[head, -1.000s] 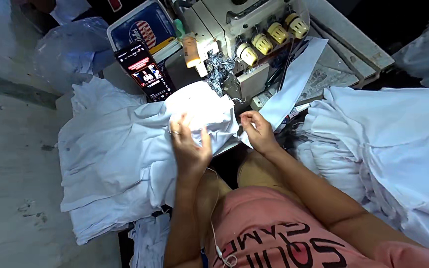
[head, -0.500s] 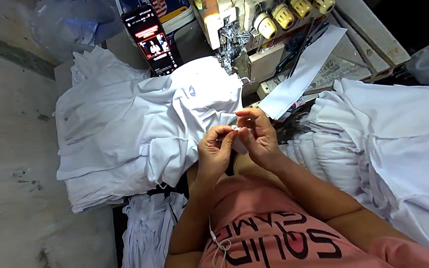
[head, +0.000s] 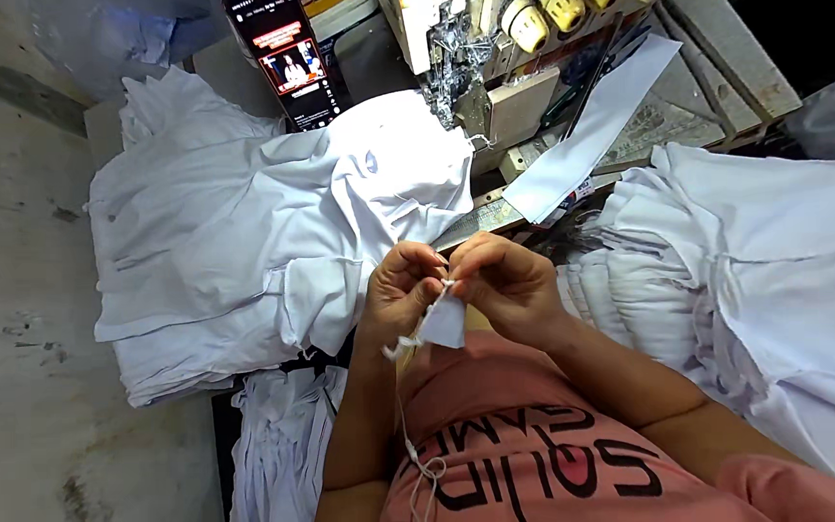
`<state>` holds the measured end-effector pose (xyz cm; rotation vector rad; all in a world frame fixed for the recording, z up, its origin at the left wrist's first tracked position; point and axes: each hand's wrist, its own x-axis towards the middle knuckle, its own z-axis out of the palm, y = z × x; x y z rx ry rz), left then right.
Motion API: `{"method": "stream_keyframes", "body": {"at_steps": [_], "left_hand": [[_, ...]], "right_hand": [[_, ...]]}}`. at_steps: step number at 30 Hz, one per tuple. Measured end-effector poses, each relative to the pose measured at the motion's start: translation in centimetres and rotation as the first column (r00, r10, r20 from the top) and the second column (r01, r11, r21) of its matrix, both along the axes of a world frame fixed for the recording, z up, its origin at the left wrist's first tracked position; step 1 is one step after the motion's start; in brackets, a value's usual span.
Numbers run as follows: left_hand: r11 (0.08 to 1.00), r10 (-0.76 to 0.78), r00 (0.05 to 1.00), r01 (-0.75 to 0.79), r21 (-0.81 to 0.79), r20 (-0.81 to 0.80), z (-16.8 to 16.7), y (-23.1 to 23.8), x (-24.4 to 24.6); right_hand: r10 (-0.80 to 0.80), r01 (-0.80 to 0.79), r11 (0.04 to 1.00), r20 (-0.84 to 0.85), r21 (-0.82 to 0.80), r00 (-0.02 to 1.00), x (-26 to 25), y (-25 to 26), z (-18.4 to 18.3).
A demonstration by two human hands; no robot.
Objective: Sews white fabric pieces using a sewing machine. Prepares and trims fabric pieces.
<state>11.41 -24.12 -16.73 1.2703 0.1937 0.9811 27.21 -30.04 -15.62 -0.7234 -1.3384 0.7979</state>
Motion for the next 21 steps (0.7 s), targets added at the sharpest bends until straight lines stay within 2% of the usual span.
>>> {"method": "stream_keyframes", "body": {"at_steps": [4,7,12,21], "left_hand": [[0.991,-0.119,0.989,0.124,-0.054,0.085,-0.9,0.3,0.0],[0.986,-0.159,0.983,0.163,-0.045,0.090,-1.2,0.5,-0.1],[0.999,-0.039,0.999,0.039,0.005,0.035,-0.9,0.1,0.5],[0.973,0.231,0.973,-0.231,-0.014,-0.006,-1.4,-0.8,2.0]], "right_hand": [[0.105,-0.112,0.991,-0.105,-0.071,0.989,-0.6,0.1,-0.8],[0.108,-0.118,0.988,-0.096,-0.102,0.989,-0.7,0.1,-1.0],[0.044,-0.045,0.998,-0.018,-0.052,0.999,-0.4,0.5,-1.3],[-0.182,0.177,0.983,0.194,0.044,0.964,-0.3,1.4,-2.0]]}}
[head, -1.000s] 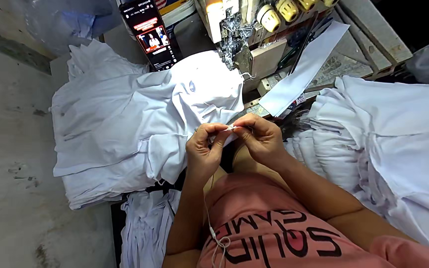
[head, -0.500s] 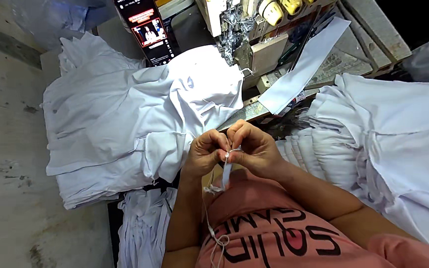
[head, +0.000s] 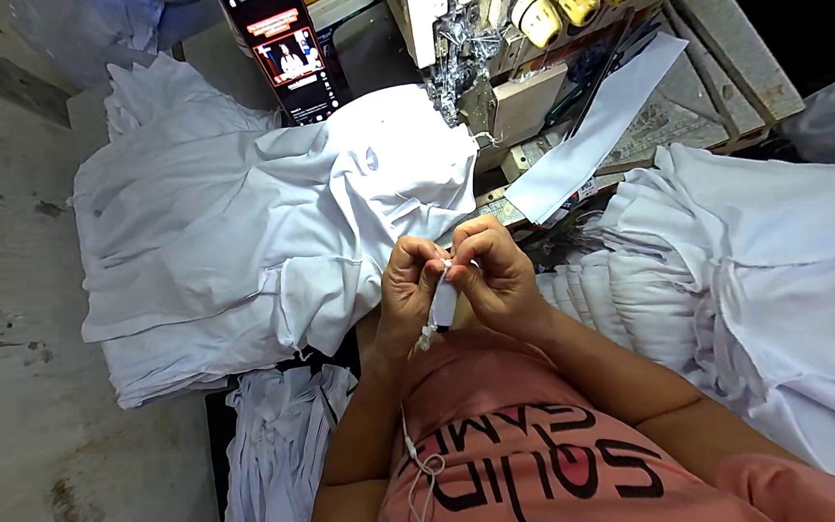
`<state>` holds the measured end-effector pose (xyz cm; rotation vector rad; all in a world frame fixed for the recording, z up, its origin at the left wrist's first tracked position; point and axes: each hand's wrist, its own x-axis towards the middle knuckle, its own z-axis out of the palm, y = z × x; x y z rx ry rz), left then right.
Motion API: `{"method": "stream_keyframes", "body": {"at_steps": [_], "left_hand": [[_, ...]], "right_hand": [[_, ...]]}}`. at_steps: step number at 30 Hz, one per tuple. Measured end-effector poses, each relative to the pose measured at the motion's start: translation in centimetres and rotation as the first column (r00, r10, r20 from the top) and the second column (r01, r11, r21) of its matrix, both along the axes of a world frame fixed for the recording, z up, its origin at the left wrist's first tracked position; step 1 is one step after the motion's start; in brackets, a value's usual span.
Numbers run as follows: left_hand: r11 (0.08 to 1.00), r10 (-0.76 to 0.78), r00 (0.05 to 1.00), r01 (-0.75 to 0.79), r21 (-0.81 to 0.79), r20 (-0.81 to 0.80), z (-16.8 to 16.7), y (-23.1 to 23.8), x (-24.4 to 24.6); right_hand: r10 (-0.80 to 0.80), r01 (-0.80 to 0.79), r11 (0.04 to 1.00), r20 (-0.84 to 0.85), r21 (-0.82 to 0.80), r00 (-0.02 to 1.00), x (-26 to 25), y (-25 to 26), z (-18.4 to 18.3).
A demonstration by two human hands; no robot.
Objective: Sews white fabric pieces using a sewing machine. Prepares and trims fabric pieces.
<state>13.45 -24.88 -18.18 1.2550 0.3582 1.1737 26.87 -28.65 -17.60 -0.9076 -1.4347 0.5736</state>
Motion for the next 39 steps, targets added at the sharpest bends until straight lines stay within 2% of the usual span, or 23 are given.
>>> {"method": "stream_keyframes", "body": {"at_steps": [3,12,17,20,26,30,32,36,39], "left_hand": [[0.998,0.057,0.998,-0.056,0.035,-0.040,-0.1,0.1,0.2],[0.992,0.125,0.991,-0.124,0.018,-0.036,-0.4,0.1,0.7],[0.959,0.211,0.961,-0.169,0.228,-0.176,-0.2,1.8,0.0],[0.942,0.238,0.950,-0.175,0.286,-0.201,0.0,2.5,-0.2],[0.981,0.155,0.979,-0.137,0.134,-0.132,-0.1,1.6,0.9],[0.962,0.204,0.962,-0.161,0.221,-0.184,-0.4,2.1,0.6],[0.948,0.223,0.952,-0.160,0.276,-0.211,-0.3,2.5,0.4],[0.949,0.185,0.967,-0.129,0.288,-0.175,-0.2,3.1,0.2],[0.979,0.085,0.978,-0.047,0.196,-0.191,0.3,3.6,-0.7]], "right_hand": [[-0.067,0.066,0.998,0.079,0.021,0.995,0.0,0.2,-0.4],[-0.053,0.052,0.998,0.080,0.022,0.995,0.0,0.9,-0.6],[-0.085,0.080,0.996,0.154,0.037,0.984,0.4,1.0,-0.4],[-0.033,0.030,0.999,0.100,0.032,0.994,0.6,1.4,-0.4],[-0.039,0.037,0.999,0.062,0.029,0.997,0.3,1.8,-0.8],[-0.138,0.112,0.985,0.206,0.131,0.969,0.7,1.7,-0.6],[-0.155,0.117,0.977,0.219,0.180,0.963,0.8,1.8,-0.5],[-0.116,0.105,0.987,0.082,0.122,0.990,0.8,1.7,-0.3],[-0.037,0.035,0.998,-0.023,-0.055,0.999,1.2,1.1,1.0]]}}
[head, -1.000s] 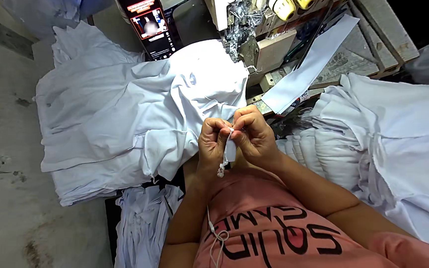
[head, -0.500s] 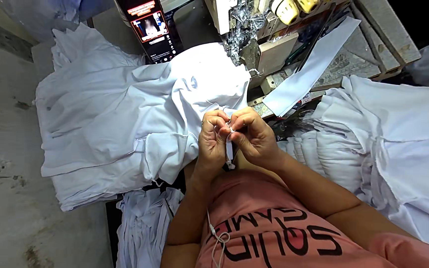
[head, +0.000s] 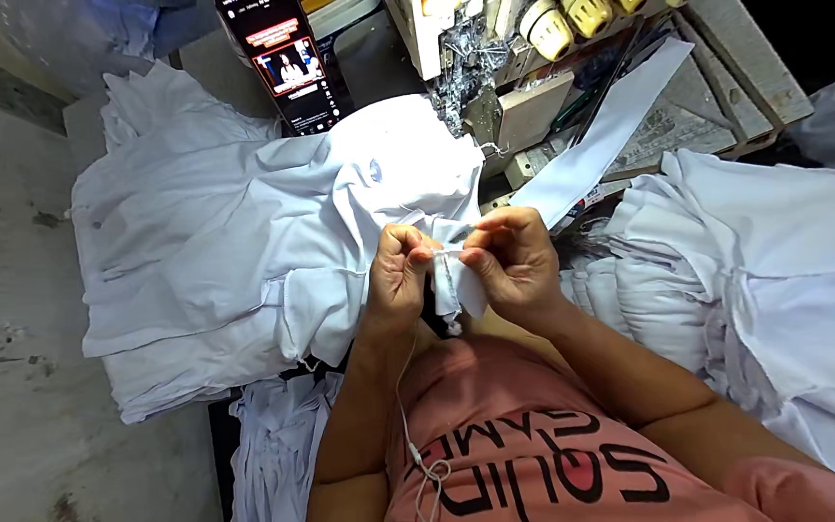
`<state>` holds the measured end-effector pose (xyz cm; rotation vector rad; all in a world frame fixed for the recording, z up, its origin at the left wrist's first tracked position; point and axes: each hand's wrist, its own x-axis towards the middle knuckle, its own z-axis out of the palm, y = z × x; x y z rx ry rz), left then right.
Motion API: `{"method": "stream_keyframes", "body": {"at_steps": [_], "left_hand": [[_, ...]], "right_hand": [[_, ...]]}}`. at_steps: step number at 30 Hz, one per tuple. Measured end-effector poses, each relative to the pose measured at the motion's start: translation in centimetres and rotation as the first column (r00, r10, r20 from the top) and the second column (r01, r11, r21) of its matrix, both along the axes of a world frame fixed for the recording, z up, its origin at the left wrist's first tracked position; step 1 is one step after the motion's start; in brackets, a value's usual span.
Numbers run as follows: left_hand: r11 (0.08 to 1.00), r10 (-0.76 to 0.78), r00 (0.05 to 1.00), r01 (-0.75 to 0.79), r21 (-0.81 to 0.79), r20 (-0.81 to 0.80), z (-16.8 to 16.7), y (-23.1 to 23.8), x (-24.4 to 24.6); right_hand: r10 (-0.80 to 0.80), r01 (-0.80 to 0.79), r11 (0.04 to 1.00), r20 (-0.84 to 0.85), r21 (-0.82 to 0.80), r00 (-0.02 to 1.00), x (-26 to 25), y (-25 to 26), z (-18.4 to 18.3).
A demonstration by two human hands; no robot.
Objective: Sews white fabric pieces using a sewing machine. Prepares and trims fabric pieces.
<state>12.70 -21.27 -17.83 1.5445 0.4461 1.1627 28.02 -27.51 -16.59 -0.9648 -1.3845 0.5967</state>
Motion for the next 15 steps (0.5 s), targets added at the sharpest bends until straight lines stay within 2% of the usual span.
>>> {"method": "stream_keyframes", "body": {"at_steps": [2,4,6,8,9,10,12,13,15], "left_hand": [[0.997,-0.076,0.996,0.076,0.008,-0.051,0.7,0.8,-0.7],[0.991,-0.077,0.985,0.092,0.095,-0.152,1.4,1.7,-1.1],[0.958,0.118,0.932,-0.016,0.286,-0.344,1.7,2.1,-1.4],[0.936,0.279,0.860,-0.144,0.322,-0.426,1.6,1.7,-1.4],[0.953,0.271,0.874,-0.185,0.240,-0.402,1.5,1.3,-1.5],[0.979,0.198,0.923,-0.169,0.114,-0.329,1.3,0.8,-1.6],[0.997,0.036,0.986,-0.046,-0.059,-0.163,0.3,-0.5,-1.8],[0.998,-0.004,0.993,-0.005,-0.067,-0.120,-0.2,-1.2,-1.5],[0.999,0.018,0.994,-0.014,0.041,-0.107,-1.5,-1.7,-1.1]], "right_hand": [[0.100,-0.102,0.980,-0.019,-0.172,0.995,0.7,0.0,0.6],[0.262,-0.254,0.903,-0.026,-0.346,0.965,1.7,0.4,0.9],[0.324,-0.310,0.845,-0.045,-0.436,0.945,1.9,0.6,1.1],[0.257,-0.286,0.851,-0.126,-0.439,0.958,1.6,0.5,1.1],[0.204,-0.259,0.861,-0.170,-0.437,0.964,1.5,0.5,1.2],[0.149,-0.229,0.869,-0.208,-0.438,0.967,1.4,0.5,1.3],[0.071,-0.201,0.865,-0.286,-0.459,0.956,1.3,0.6,1.3],[0.052,-0.203,0.860,-0.314,-0.468,0.948,1.3,0.7,1.3],[0.043,-0.211,0.855,-0.341,-0.474,0.939,1.3,0.9,1.2]]}}
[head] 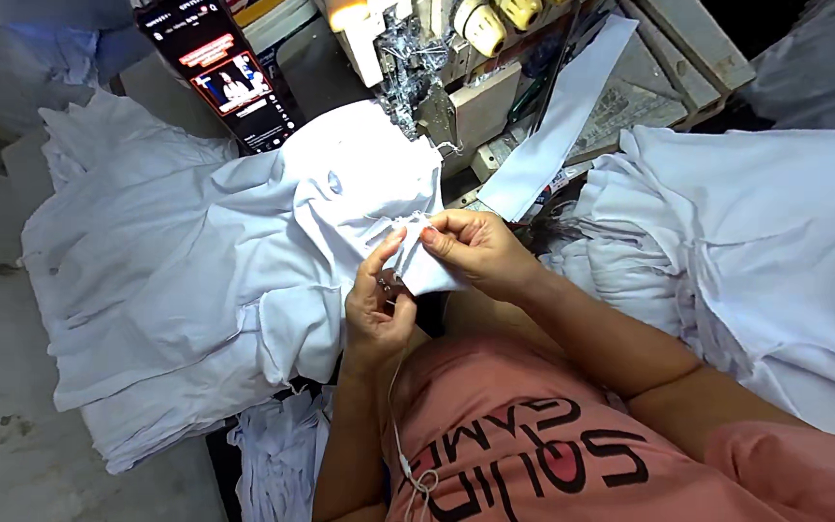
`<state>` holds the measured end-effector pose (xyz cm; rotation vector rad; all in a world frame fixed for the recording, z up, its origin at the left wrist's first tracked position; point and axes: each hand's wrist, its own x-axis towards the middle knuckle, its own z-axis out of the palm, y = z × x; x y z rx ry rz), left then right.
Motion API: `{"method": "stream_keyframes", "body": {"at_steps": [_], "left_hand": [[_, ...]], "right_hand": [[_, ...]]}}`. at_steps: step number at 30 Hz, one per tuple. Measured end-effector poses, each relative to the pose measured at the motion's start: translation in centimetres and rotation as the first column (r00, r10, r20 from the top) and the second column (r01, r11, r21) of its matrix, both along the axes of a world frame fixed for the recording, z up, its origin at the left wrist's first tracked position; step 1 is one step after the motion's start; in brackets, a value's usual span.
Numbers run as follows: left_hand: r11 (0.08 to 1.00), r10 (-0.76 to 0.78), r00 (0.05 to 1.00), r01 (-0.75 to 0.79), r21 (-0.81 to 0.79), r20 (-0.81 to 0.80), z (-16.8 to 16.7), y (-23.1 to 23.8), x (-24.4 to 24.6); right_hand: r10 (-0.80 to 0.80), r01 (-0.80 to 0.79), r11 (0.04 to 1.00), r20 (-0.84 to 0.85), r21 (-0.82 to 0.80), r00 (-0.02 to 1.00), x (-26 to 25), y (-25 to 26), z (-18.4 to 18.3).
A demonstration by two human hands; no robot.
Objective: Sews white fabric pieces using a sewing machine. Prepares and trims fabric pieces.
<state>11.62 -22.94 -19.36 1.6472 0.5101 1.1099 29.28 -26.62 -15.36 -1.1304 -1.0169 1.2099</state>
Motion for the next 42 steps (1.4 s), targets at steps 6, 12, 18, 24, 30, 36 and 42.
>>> {"method": "stream_keyframes", "body": {"at_steps": [6,12,18,24,30,36,42], "left_hand": [[0.920,0.046,0.976,0.041,0.389,-0.211,0.7,3.0,-1.7],[0.883,-0.131,0.863,0.325,0.339,-0.489,3.9,5.5,-2.1],[0.779,-0.624,0.774,0.603,-0.174,-0.110,2.0,5.9,0.0],[0.624,-0.680,0.717,0.676,-0.393,0.153,1.3,5.6,0.8],[0.509,-0.753,0.644,0.701,-0.499,0.135,1.9,4.9,0.6],[0.792,-0.583,0.791,0.503,-0.346,-0.186,4.4,6.1,-0.8],[0.887,-0.436,0.734,0.447,-0.112,-0.520,7.1,7.5,-2.2]], "right_hand": [[0.071,-0.087,0.993,0.197,0.076,0.978,0.8,0.4,-0.7],[0.300,-0.379,0.913,0.381,0.151,0.875,2.0,0.5,0.3],[0.415,-0.481,0.862,0.322,0.161,0.851,2.4,-0.3,1.1],[0.363,-0.453,0.871,0.371,0.192,0.855,3.0,-0.7,0.8],[0.336,-0.451,0.862,0.405,0.232,0.850,2.8,-0.6,1.1],[0.206,-0.349,0.910,0.487,0.224,0.849,3.1,-0.9,1.2],[0.056,-0.245,0.930,0.553,0.274,0.831,2.2,-1.1,0.2]]}}
